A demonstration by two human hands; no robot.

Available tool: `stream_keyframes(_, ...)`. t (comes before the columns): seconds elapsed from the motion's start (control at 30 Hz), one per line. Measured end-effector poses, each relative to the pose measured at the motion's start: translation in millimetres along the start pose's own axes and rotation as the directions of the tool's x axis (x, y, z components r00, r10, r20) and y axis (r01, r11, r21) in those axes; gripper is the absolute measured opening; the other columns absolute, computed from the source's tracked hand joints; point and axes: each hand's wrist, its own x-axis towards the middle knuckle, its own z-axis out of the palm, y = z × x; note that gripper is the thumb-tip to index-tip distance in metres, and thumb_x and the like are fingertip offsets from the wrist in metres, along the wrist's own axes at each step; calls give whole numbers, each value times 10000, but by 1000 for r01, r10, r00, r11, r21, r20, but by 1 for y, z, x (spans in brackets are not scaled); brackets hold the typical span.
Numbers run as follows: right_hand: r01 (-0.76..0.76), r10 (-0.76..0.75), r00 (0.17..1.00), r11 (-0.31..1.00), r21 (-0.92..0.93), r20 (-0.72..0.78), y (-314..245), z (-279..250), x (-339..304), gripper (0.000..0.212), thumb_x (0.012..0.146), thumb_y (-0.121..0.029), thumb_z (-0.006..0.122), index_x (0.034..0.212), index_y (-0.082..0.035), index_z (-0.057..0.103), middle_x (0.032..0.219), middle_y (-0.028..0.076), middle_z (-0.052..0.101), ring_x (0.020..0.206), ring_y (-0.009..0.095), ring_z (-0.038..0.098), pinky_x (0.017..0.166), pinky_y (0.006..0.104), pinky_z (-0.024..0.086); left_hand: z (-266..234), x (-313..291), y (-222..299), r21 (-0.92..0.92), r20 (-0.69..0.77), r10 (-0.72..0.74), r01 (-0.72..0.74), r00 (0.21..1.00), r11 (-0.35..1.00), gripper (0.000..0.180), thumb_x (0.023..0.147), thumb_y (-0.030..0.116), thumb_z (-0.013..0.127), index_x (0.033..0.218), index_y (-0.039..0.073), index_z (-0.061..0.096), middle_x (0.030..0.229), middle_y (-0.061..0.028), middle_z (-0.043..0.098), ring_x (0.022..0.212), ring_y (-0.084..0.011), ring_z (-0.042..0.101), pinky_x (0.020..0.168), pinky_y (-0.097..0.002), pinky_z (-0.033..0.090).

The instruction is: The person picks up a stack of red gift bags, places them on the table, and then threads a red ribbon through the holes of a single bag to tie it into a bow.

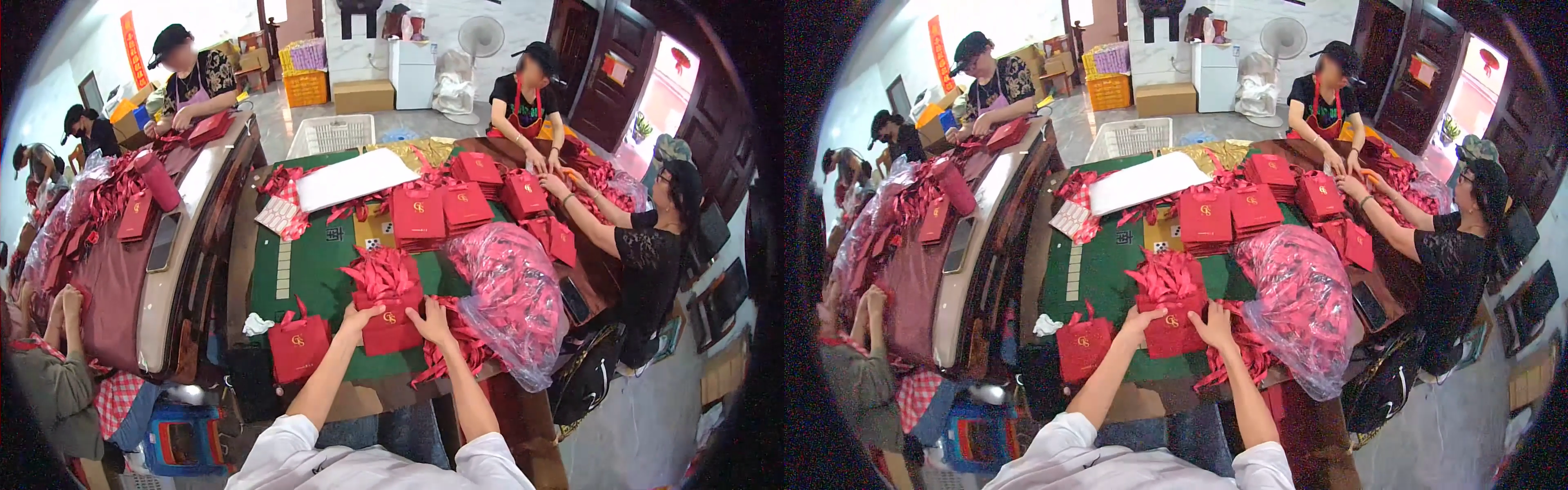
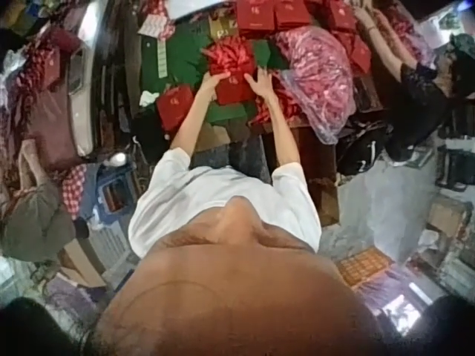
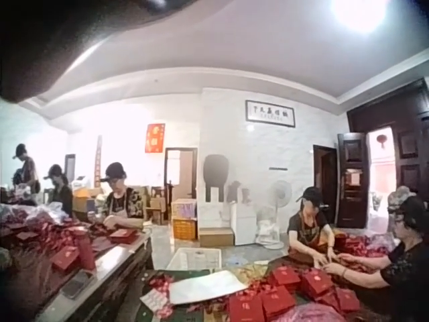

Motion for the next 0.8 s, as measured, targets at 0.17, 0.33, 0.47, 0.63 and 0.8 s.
stream_keyframes(0.17,46,-46,999,999,8,27,-27,-12,-16,863,851,-606,613,1387,45,430,1334,252,501,1201,454,448,1031,513,363,-28,-7,-18,-195,61,-93,104,994,975,438,735,20,810,1137,73,644,1089,-82,691,964,-249,683,846,-431,571)
stream_keyframes(0.33,315,-293,888,949,4,-353,-62,-28,-57,549,918,-343,634,1325,-8,484,1267,210,529,1157,397,473,988,500,388,-41,-24,-36,-341,156,-144,190,977,921,387,791,78,771,1155,91,641,1143,-73,687,1037,-252,664,945,-436,526)
stream_keyframes(0.47,260,-125,876,936,239,-466,-66,-30,-108,269,958,-127,551,1191,7,561,1151,182,580,1095,342,539,959,435,415,-51,-42,-35,-440,231,-123,216,965,872,383,831,118,738,1196,94,624,1173,-81,681,1091,-265,643,990,-460,496)
stream_keyframes(0.63,151,-144,930,989,-7,-338,-47,-23,-152,273,908,-110,579,1165,-15,580,1109,168,581,1028,348,545,884,444,421,-60,-57,-33,-458,277,-135,254,951,852,395,876,153,684,1250,71,586,1233,-104,652,1143,-281,615,1028,-473,458)
stream_keyframes(0.8,144,-204,969,924,-355,-138,-17,-9,-155,428,801,-210,668,1198,-77,578,1167,142,535,1127,335,490,922,480,378,-49,-70,-35,-510,378,-108,304,920,805,434,896,221,657,1291,69,563,1272,-112,632,1178,-309,589,1064,-488,417)
